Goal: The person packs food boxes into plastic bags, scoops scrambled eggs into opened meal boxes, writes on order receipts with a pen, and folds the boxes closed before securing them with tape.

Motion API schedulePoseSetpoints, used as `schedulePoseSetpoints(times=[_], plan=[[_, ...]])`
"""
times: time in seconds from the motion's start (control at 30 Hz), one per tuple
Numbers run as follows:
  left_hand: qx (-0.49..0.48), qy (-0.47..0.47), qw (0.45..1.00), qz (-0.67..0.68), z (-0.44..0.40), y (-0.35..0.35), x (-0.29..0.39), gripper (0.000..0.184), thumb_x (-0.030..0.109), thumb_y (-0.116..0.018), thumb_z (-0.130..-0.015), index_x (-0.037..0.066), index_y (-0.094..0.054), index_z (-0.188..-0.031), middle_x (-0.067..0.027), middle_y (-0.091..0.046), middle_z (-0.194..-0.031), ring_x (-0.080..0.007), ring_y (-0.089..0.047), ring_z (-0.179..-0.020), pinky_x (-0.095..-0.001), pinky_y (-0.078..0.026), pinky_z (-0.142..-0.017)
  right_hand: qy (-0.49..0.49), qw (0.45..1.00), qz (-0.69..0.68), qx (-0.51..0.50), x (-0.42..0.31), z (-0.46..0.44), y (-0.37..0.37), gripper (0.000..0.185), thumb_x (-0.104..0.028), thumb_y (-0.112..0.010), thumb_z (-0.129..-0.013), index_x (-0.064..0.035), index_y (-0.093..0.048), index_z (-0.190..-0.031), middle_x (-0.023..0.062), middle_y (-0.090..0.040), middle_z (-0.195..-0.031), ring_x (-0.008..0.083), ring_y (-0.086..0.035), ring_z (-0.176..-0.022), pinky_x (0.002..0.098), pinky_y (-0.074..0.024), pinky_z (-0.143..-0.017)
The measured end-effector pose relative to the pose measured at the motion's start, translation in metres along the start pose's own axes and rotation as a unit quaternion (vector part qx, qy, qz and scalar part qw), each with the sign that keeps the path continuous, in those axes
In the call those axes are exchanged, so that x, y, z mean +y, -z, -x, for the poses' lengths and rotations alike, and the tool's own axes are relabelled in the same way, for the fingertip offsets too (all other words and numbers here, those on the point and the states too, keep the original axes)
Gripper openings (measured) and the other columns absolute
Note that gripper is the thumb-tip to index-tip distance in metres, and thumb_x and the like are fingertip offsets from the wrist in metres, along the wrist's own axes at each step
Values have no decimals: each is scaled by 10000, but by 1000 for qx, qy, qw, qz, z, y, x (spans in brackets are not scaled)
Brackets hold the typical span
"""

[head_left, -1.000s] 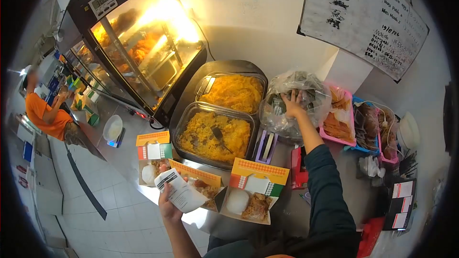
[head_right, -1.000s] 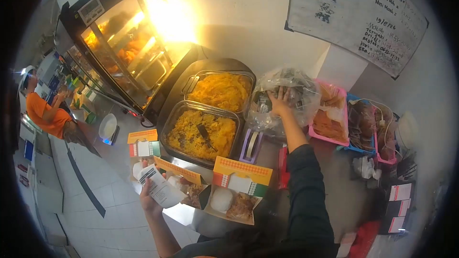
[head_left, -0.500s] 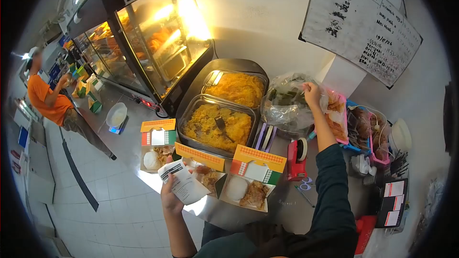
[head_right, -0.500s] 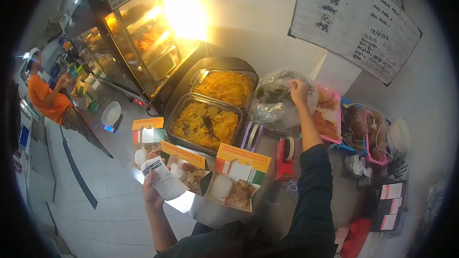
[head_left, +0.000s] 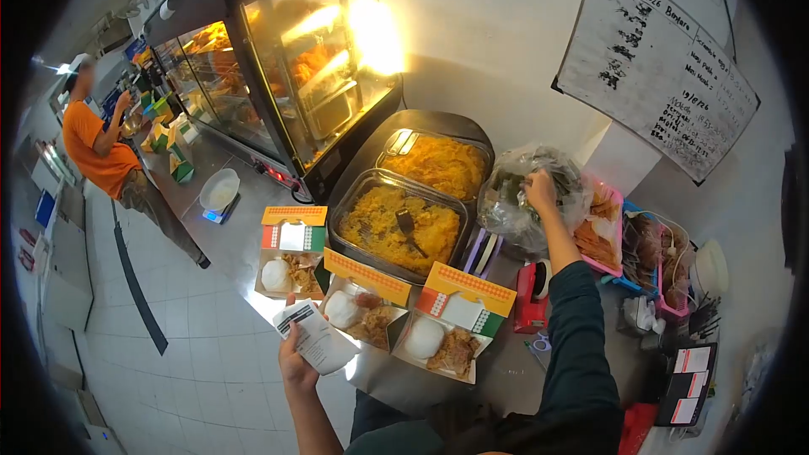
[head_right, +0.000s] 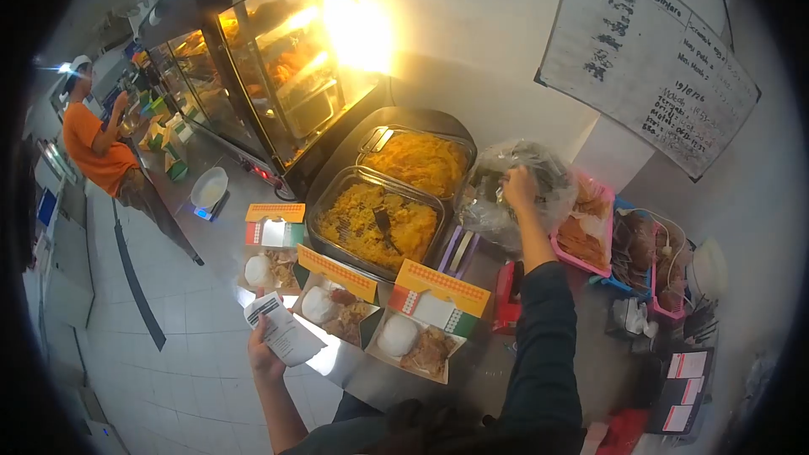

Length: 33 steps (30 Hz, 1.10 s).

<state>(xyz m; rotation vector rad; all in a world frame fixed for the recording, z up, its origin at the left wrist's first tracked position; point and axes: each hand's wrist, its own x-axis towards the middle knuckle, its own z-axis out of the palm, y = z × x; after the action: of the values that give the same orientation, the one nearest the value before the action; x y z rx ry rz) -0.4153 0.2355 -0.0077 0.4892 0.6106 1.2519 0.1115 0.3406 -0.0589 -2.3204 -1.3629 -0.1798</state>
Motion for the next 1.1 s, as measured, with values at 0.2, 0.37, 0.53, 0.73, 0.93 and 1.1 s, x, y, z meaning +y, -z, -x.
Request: schedulePoseSetpoints(times=[0.2, 0.37, 0.53, 0.73, 0.93, 1.1], plan=[[-4, 8, 1000, 1, 0, -1, 2, 431, 203, -335, -876, 174, -232, -1294, -145, -473, -1111, -249, -510, -948, -374, -433, -806, 3, 993, -68, 98, 23, -14, 16, 187, -97, -550, -712, -43, -606, -883, 135, -609, -740, 279, -581, -705, 345, -444, -654], [-14, -1, 999, -36, -3, -4, 2, 436, 213, -339, -876, 119, -230, -1288, -153, -435, -1174, -244, -510, -948, -353, -435, -804, 15, 983, -133, 125, 38, -9, 72, 140, -76, -570, -715, -29, -607, -842, 59, -603, -658, 137, -566, -639, 264, -437, -593], [-246, 120, 961, -36, -13, -47, -24, 559, 251, -465, -826, 81, -206, -1291, -148, -325, -1275, -233, -479, -997, -348, -427, -828, -16, 869, -494, 19, -28, 59, 154, 173, -112, -576, -780, 12, -564, -900, 27, -586, -787, 63, -522, -700, 174, -406, -632], [-415, 266, 864, -104, -27, -98, -90, 464, 253, -458, -842, 42, -342, -1238, -66, -531, -1013, -116, -519, -838, -243, -424, -741, -38, 836, -531, -129, -107, 208, 128, 168, -110, -571, -782, 11, -562, -899, 33, -587, -806, 72, -528, -728, 188, -410, -646], [-396, 282, 683, -546, -53, -45, -137, 225, 180, -441, -822, 49, -572, -949, -63, -582, -800, -122, -530, -709, -270, -427, -639, -226, 783, -579, -33, -69, 290, 87, 149, -145, -535, -813, -13, -542, -882, 11, -552, -746, 61, -509, -661, 171, -404, -589], [-428, 139, 468, -761, -44, -34, -142, 234, 166, -413, -770, 33, -538, -916, -182, -548, -872, -260, -561, -790, -354, -435, -682, -277, 739, -614, 7, -63, 315, 68, 138, -163, -522, -824, -29, -538, -853, -12, -525, -694, 45, -483, -606, 173, -391, -561]])
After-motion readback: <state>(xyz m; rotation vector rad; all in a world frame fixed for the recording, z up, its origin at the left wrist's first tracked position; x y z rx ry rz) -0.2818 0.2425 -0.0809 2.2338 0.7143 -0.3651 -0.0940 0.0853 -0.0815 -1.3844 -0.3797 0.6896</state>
